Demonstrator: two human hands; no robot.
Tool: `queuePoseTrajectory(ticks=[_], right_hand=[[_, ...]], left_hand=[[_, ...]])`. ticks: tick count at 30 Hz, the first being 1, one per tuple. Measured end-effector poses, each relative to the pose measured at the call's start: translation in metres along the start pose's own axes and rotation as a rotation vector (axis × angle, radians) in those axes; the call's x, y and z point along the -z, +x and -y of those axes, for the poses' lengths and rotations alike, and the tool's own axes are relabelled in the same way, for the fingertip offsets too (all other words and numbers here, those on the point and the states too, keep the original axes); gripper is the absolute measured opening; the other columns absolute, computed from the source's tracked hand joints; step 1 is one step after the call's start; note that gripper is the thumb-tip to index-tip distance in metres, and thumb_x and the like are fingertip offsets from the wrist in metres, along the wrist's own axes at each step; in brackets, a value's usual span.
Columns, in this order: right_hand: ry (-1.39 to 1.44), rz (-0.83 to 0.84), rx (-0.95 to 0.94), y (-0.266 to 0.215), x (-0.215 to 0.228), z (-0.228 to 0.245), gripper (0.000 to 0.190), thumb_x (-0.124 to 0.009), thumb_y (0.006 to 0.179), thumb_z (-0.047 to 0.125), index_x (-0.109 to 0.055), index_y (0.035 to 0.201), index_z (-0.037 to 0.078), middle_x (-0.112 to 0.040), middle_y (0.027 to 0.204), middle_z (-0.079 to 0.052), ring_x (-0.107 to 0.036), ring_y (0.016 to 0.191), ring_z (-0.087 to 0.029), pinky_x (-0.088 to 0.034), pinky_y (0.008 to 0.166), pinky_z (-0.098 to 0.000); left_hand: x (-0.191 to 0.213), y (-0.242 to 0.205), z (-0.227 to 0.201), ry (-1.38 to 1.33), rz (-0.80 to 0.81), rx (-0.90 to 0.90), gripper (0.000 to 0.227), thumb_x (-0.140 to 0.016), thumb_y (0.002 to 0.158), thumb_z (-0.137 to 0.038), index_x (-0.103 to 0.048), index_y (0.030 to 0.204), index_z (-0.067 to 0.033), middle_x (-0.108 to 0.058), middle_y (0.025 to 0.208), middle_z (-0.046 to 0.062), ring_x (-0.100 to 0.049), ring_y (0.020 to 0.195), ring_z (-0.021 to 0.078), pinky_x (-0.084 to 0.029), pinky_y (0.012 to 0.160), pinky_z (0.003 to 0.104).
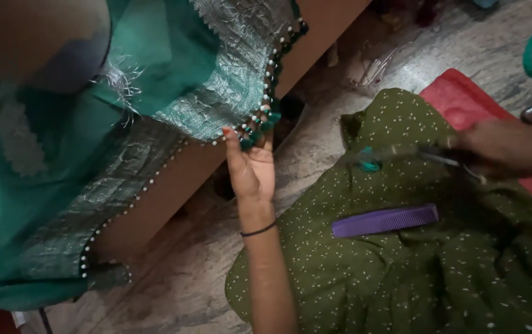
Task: Trimming decorative beads and lace from the edge of a green saree using scissors.
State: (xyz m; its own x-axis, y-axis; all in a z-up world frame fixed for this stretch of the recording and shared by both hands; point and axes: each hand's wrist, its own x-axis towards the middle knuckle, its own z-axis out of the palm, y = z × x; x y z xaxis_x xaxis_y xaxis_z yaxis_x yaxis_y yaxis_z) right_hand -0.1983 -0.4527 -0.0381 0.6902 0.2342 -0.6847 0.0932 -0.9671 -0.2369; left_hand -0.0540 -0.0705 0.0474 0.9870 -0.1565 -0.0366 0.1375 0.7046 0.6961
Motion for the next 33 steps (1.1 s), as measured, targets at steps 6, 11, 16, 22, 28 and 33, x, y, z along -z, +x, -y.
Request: queuePoseTrajectory(ticks=[6,11,16,22,28,33], right_hand=[[-0.092,-0.373,-0.072,-0.013,0.059,0.029,0.035,-0.058,0.099,0.042,-0.057,0.126,0.02,-0.063,0.059,0.002,-0.059,0.041,-0.009,-0.047,0.041,-0.0298],[-0.236,-0.636,0.026,-0.009,0.056,0.027,0.03,-0.061,0.094,0.039,-0.061,0.115,0.018,-0.052,0.052,0.002,-0.049,0.035,-0.011,-0.039,0.037,-0.033],[-0.348,-0.657,-0.029,-0.016,0.071,0.039,0.043,-0.067,0.09,0.045,-0.061,0.126,0.023,-0.05,0.046,0.004,-0.046,0.036,-0.012,-0.033,0.037,-0.0316],[-0.338,-0.867,0.147,-0.003,0.061,0.035,0.043,-0.072,0.081,0.047,-0.066,0.114,0.019,-0.05,0.051,0.002,-0.044,0.038,-0.013,-0.031,0.034,-0.033],[-0.424,-0.759,0.123,-0.006,0.072,0.05,0.021,-0.062,0.095,0.038,-0.063,0.107,0.02,-0.051,0.052,0.005,-0.044,0.038,-0.011,-0.034,0.031,-0.03],[-0.464,-0.843,0.179,-0.001,0.064,0.042,0.013,-0.054,0.099,0.032,-0.057,0.102,0.02,-0.049,0.051,0.004,-0.041,0.039,-0.013,-0.032,0.033,-0.0306]], left_hand=[[0.021,0.01,0.006,0.079,-0.035,-0.032,0.027,-0.068,0.104,-0.024,-0.063,0.117,-0.0006,-0.07,0.117,0.014,-0.069,0.111,0.0246,-0.053,0.107,0.043],[0.013,0.012,0.005,0.297,-0.071,-0.055,0.014,-0.071,0.097,-0.004,-0.067,0.109,0.0015,-0.075,0.108,0.015,-0.072,0.102,0.022,-0.058,0.1,0.036],[0.016,-0.002,0.013,0.518,-0.075,-0.166,0.015,-0.07,0.097,0.004,-0.068,0.112,0.0046,-0.075,0.109,0.016,-0.072,0.097,0.0196,-0.058,0.093,0.031],[0.007,-0.027,0.009,0.789,-0.13,-0.358,0.034,-0.068,0.098,0.006,-0.054,0.129,0.0088,-0.075,0.11,0.017,-0.073,0.097,0.016,-0.059,0.088,0.026],[0.008,-0.04,0.01,0.81,-0.22,-0.388,0.073,-0.068,0.094,0.005,-0.027,0.154,0.0007,-0.073,0.105,0.014,-0.068,0.09,0.014,-0.053,0.076,0.022],[-0.002,-0.049,0.005,0.792,-0.212,-0.444,0.066,-0.07,0.095,0.005,-0.033,0.149,0.0,-0.07,0.113,0.015,-0.069,0.098,0.0151,-0.055,0.082,0.023]])
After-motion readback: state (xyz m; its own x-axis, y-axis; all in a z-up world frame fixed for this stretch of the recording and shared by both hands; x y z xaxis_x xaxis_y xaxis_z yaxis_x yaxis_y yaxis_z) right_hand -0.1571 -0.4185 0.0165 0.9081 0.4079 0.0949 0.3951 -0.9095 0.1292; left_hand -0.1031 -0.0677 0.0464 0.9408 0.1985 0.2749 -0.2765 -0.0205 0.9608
